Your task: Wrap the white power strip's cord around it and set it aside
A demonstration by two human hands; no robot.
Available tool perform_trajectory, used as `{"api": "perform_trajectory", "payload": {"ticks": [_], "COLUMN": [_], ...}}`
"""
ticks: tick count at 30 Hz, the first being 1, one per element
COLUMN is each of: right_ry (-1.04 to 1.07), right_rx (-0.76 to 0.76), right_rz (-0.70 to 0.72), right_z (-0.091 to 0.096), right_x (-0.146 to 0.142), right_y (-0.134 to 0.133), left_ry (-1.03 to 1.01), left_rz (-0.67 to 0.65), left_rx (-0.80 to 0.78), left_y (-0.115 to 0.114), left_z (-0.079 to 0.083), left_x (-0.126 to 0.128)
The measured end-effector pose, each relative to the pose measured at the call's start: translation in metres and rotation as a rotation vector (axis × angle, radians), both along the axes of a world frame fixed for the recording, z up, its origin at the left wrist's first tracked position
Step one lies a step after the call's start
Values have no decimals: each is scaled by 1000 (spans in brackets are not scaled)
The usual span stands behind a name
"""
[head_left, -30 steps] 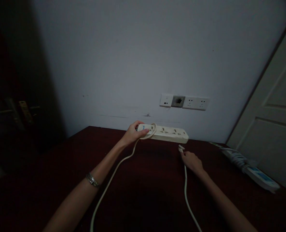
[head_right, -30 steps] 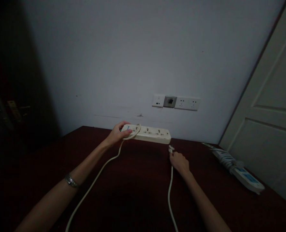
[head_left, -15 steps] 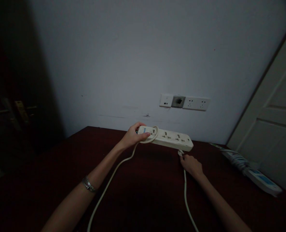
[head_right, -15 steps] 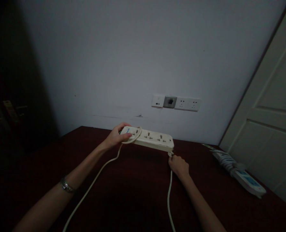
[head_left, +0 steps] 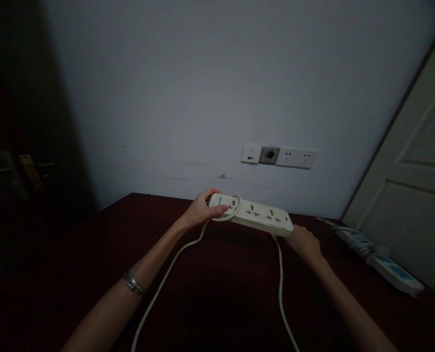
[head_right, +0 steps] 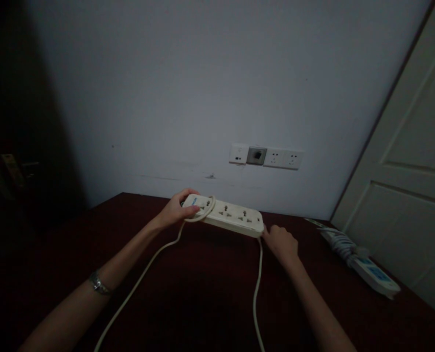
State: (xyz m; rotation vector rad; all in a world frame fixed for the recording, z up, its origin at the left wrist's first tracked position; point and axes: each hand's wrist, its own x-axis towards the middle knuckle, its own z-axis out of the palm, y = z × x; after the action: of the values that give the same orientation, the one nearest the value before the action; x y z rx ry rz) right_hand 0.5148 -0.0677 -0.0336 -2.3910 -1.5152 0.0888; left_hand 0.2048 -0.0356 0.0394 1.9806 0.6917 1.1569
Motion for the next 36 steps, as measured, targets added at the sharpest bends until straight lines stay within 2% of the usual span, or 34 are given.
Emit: {"api": "perform_trajectory", "payload": {"ticks": [2, 3, 5, 6, 7, 9, 11, 15, 18, 22, 28, 32, 36], "right_ry": [193, 392, 843, 990, 1044, 1036, 993, 991, 998, 982, 925, 926, 957], "right_rx": [200, 275, 238, 171, 120, 36, 7, 42, 33, 1, -103, -183, -202], "right_rz": [50, 140, 341, 458, 517, 573, 573, 592, 643, 714, 836, 850, 920], "right_z": [31, 45, 69, 77, 83, 89, 89, 85, 82, 77, 69, 71, 72], "right_x": [-7, -14, -33, -42, -51, -64, -70, -66, -61, -57, -54, -54, -51], "right_y": [-9, -15, -29, -37, -44, -54, -59, -55, -51, -48, -46, -49, -49], "left_ry": [16, 25, 43, 47, 44, 5, -86, -334, -352, -275, -395, -463, -453], "left_rz": [-20, -28, -46, -56, -63, -92, -189, -439, -417, -355, -413, -396, -377], "left_rx": [-13, -16, -13, -9, -7, -19, -80, -409, -588, -500, -280, -165, -146], "left_y": [-1, -2, -4, -5, -6, -6, -5, -1, -1, -2, 1, 1, 0], "left_z": [0, 0, 1, 1, 0, -2, -5, -8, -3, 2, -1, 1, -1], "left_x": [-1, -1, -2, -2, -2, -1, 1, 6, 5, -2, -4, -1, 3]}}
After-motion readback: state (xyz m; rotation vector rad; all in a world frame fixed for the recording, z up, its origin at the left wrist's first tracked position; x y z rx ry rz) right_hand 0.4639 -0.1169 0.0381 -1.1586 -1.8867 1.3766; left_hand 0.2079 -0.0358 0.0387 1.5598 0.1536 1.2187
